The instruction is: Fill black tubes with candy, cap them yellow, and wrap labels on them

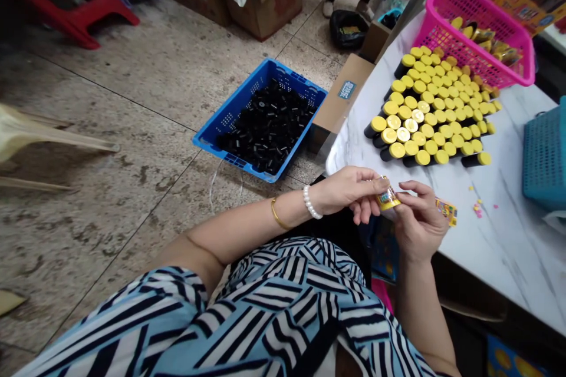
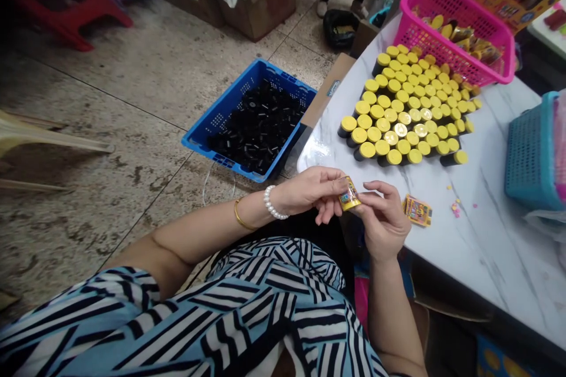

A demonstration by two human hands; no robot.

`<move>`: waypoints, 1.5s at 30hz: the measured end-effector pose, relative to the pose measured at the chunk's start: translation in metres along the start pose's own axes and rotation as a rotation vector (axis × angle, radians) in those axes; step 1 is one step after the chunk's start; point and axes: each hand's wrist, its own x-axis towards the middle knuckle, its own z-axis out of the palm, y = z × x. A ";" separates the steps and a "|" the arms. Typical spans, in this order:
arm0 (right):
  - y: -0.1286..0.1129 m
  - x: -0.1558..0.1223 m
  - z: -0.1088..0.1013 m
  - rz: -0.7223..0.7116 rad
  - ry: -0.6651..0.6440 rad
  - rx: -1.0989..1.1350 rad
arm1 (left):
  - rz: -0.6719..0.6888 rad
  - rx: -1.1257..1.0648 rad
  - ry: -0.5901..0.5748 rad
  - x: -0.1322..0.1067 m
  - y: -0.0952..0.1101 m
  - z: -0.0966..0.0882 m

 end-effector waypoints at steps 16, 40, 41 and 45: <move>-0.011 -0.003 0.000 -0.134 0.057 -0.257 | -0.082 -0.136 0.009 0.010 0.000 0.010; -0.008 -0.017 -0.014 -0.202 0.062 -0.333 | -0.047 -0.178 0.114 0.011 -0.028 0.030; -0.010 -0.017 -0.015 -0.182 0.046 -0.301 | -0.048 -0.160 0.117 0.011 -0.029 0.029; -0.010 0.009 -0.029 -0.063 -0.116 -0.149 | -0.030 -0.118 0.072 0.011 -0.021 0.017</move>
